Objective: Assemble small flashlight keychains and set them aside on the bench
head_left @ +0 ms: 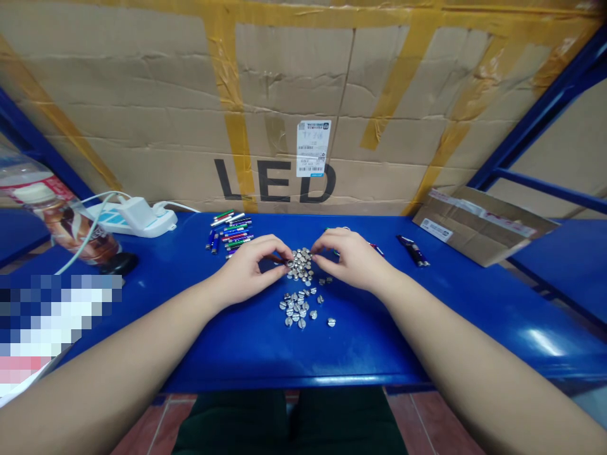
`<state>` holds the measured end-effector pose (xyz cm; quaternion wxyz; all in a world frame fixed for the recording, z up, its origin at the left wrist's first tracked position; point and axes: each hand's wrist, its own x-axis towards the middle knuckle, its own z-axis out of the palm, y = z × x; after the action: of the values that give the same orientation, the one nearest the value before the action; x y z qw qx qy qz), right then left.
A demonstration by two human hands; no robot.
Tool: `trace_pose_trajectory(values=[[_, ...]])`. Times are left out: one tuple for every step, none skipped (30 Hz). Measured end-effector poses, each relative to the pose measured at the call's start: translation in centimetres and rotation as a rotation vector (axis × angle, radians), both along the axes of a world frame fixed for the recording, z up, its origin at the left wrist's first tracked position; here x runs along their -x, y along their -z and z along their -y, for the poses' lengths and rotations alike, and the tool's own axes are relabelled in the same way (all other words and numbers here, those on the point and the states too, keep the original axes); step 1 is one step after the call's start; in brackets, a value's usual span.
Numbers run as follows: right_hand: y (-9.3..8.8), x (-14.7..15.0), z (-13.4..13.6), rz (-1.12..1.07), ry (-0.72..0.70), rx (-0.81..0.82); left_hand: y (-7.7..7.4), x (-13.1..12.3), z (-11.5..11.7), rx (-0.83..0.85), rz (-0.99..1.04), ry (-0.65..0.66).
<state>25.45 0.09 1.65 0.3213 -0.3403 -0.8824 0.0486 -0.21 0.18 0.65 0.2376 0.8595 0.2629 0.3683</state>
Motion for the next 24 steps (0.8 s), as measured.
trace_pose_trajectory(values=[[0.0, -0.3, -0.2, 0.052, 0.029, 0.032, 0.0, 0.0, 0.0, -0.011, 0.005, 0.000], [0.0, -0.6, -0.3, 0.090, 0.038, 0.062, 0.1, 0.0, -0.1, -0.023, 0.007, 0.001], [0.0, -0.8, -0.3, 0.105, 0.032, 0.083, 0.1, 0.0, -0.1, -0.035, 0.006, 0.003], [-0.1, -0.8, -0.2, 0.093, 0.016, 0.093, 0.1, 0.0, -0.1, -0.048, 0.002, 0.002], [-0.1, -0.8, -0.1, 0.060, -0.010, 0.092, 0.1, 0.0, -0.1, -0.058, -0.006, 0.000], [-0.3, -0.6, 0.1, 0.016, -0.038, 0.088, 0.1, 0.0, -0.2, -0.065, -0.018, -0.003], [-0.4, -0.4, 0.4, -0.029, -0.065, 0.086, 0.1, 0.0, -0.2, -0.068, -0.032, -0.010], [-0.4, -0.1, 0.6, -0.068, -0.082, 0.093, 0.0, 0.1, -0.2, -0.069, -0.046, -0.020], [-0.5, 0.3, 0.8, -0.102, -0.083, 0.124, 0.0, 0.1, -0.2, -0.072, -0.058, -0.034], [-0.5, 0.7, 0.9, -0.139, -0.069, 0.190, 0.0, 0.2, -0.2, -0.081, -0.068, -0.048], [-0.4, 1.2, 0.9, -0.187, -0.050, 0.301, 0.0, 0.2, -0.2, -0.098, -0.077, -0.061], [-0.2, 1.6, 0.9, -0.250, -0.038, 0.458, 0.0, 0.2, -0.3, -0.126, -0.085, -0.070], [0.0, 2.0, 0.8, -0.326, -0.041, 0.644, 0.1, 0.1, -0.4, -0.162, -0.095, -0.075], [0.2, 2.3, 0.7, -0.412, -0.053, 0.839, 0.1, 0.1, -0.5, -0.206, -0.109, -0.076], [0.4, 2.6, 0.6, -0.500, -0.069, 1.015, 0.2, 0.0, -0.6, -0.252, -0.128, -0.074], [0.6, 2.8, 0.4, -0.579, -0.082, 1.153, 0.3, -0.1, -0.7, -0.300, -0.149, -0.069], [0.8, 3.0, 0.3, -0.644, -0.088, 1.250, 0.4, -0.2, -0.8, -0.345, -0.170, -0.062], [0.9, 3.0, 0.2, -0.696, -0.091, 1.312, 0.4, -0.3, -0.9, -0.389, -0.188, -0.055], [1.0, 3.0, 0.2, -0.735, -0.094, 1.351, 0.5, -0.4, -0.9, -0.430, -0.202, -0.047], [1.0, 2.9, 0.1, -0.760, -0.101, 1.378, 0.5, -0.5, -1.0, -0.471, -0.210, -0.040], [1.1, 2.8, 0.1, -0.774, -0.111, 1.398, 0.5, -0.6, -1.0, -0.512, -0.210, -0.034], [1.1, 2.7, 0.1, -0.780, -0.122, 1.413, 0.4, -0.6, -1.0, -0.553, -0.207, -0.030], [1.1, 2.6, 0.1, -0.782, -0.132, 1.426, 0.3, -0.7, -1.0, -0.594, -0.202, -0.028], [1.1, 2.5, 0.1, -0.781, -0.141, 1.438, 0.2, -0.8, -0.9, -0.633, -0.196, -0.027]])
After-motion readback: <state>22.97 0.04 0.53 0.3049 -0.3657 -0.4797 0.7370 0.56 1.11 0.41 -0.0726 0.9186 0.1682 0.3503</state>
